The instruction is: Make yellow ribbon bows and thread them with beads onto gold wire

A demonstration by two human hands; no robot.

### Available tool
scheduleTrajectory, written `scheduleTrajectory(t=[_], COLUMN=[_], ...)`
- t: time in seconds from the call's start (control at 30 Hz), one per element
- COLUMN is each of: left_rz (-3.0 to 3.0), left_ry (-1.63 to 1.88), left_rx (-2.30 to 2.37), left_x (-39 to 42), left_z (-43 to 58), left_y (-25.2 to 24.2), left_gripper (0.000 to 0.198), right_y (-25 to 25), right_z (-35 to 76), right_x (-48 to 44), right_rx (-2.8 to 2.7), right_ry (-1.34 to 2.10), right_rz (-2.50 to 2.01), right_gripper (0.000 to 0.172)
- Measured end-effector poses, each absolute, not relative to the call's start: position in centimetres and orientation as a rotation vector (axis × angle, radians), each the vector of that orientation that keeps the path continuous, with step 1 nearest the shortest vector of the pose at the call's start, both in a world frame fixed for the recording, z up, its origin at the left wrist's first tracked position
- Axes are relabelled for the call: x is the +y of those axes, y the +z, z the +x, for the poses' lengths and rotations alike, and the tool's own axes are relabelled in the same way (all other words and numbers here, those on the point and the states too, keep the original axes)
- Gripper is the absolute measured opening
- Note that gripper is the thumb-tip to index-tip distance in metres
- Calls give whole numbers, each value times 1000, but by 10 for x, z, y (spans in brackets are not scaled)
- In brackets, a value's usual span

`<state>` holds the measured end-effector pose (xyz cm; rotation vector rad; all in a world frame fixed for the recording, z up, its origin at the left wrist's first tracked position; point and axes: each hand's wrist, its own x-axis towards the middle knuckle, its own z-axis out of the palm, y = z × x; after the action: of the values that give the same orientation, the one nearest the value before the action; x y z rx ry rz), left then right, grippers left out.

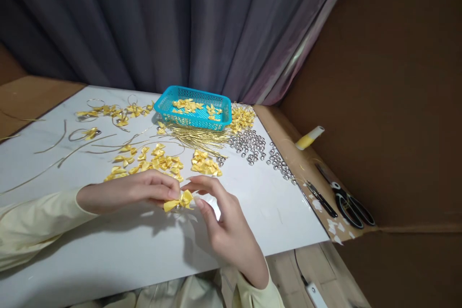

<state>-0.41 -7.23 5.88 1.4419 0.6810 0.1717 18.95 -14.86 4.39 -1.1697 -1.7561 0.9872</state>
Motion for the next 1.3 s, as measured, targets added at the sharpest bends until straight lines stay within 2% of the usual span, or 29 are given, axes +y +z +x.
scheduleTrajectory(t=[0.2, 0.43, 0.53, 0.67, 0.9, 0.93, 1.0, 1.03, 1.07, 1.17, 1.3], left_rz=[1352, 623, 537, 492, 489, 500, 526, 537, 551, 664, 815], left_ry=[230, 401, 442, 439, 430, 424, 399, 384, 368, 296, 159], left_rx=[650, 471, 475, 485, 459, 456, 451, 448, 445, 442, 448], left_x=[-72, -68, -63, -59, -58, -58, -58, -58, -58, -58, -59], left_z=[-3, 6, 6, 3, 3, 3, 3, 3, 3, 3, 2], left_y=[54, -11, -28, -28, -27, -27, -26, -25, -23, -20, -17], left_gripper=[28, 21, 22, 16, 18, 17, 21, 24, 28, 31, 21], right_y=[40, 21, 14, 12, 7, 6, 6, 6, 7, 9, 8], right_z=[189, 187, 188, 187, 186, 186, 187, 187, 188, 189, 190], right_x=[-146, -127, -122, -122, -124, -124, -123, -123, -123, -122, -123], right_rx=[-1626, -1231, -1140, -1180, -1397, -1446, -1549, -1604, -1652, -1705, -1629], right_ry=[1109, 1431, 1503, 1485, 1458, 1468, 1467, 1438, 1388, 1194, 918], right_rz=[-1188, -1061, -1038, -1073, -1286, -1300, -1338, -1365, -1394, -1452, -1488], right_gripper=[25, 24, 23, 29, 45, 42, 25, 17, 17, 34, 35])
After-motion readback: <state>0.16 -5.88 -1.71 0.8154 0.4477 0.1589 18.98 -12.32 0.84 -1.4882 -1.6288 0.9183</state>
